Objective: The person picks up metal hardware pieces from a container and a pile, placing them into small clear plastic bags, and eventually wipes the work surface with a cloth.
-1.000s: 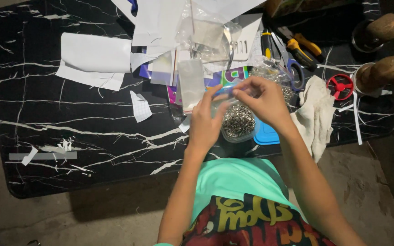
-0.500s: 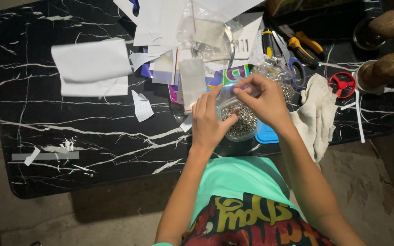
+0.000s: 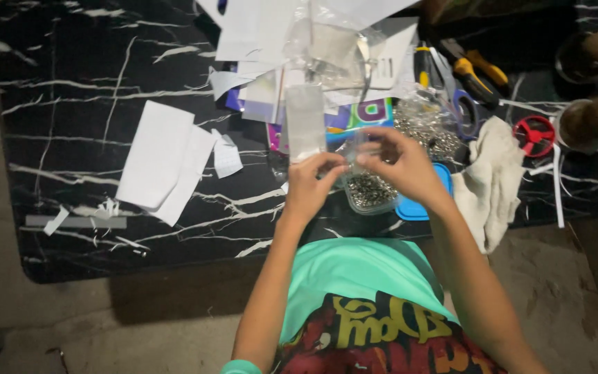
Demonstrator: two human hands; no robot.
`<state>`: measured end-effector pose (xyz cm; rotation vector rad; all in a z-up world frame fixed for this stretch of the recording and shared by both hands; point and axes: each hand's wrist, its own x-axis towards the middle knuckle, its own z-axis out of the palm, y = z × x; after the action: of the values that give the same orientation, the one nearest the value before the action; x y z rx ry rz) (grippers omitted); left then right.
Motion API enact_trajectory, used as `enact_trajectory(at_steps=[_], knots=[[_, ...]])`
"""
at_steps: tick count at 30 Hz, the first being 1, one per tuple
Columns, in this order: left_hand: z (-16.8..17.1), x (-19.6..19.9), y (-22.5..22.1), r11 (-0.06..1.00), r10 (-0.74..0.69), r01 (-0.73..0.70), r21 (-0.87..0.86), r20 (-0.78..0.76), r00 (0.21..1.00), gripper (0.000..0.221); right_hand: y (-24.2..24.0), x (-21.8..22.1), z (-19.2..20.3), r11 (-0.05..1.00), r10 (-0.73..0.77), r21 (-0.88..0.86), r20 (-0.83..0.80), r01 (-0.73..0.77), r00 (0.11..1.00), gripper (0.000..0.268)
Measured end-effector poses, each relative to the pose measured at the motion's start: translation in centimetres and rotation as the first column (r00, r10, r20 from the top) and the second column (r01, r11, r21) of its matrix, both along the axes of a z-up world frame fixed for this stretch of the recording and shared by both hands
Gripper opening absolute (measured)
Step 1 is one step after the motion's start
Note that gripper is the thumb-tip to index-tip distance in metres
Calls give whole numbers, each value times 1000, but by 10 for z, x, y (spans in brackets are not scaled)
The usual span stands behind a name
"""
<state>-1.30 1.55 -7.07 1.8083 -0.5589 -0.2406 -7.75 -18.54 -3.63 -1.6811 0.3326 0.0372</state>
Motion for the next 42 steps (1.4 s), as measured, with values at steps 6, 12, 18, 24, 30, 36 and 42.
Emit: enact_trajectory(at_steps=[6, 12, 18, 24, 30, 36, 42], knots=[[-18, -8, 28, 991, 135, -135, -3, -50, 990, 14, 20, -1, -9, 990, 99, 105, -68, -92, 993, 62], [-20, -6, 50, 951, 309, -304, 60, -252, 917, 16, 17, -4, -21, 989, 96, 119, -81, -85, 992, 53], [0, -12, 31, 973, 230, -230, 14, -108, 967, 14, 26, -5, -17, 988, 76, 138, -31, -71, 997, 51], [6, -13, 28, 985, 169, -167, 35, -42, 985, 16, 20, -11, -34, 997, -30, 63, -61, 34, 998, 28], [-4, -6, 71, 766, 475, -490, 416, 148, 868, 40, -23, -28, -59, 978, -203, 30, -76, 206, 976, 21], [-69, -24, 100, 447, 619, -314, 838, -35, 785, 75, -38, -34, -50, 940, -314, 123, -45, 317, 948, 20], [-101, -23, 101, 538, 446, -591, 601, 392, 805, 58, -26, -31, -39, 949, -291, 112, -57, 296, 955, 23]])
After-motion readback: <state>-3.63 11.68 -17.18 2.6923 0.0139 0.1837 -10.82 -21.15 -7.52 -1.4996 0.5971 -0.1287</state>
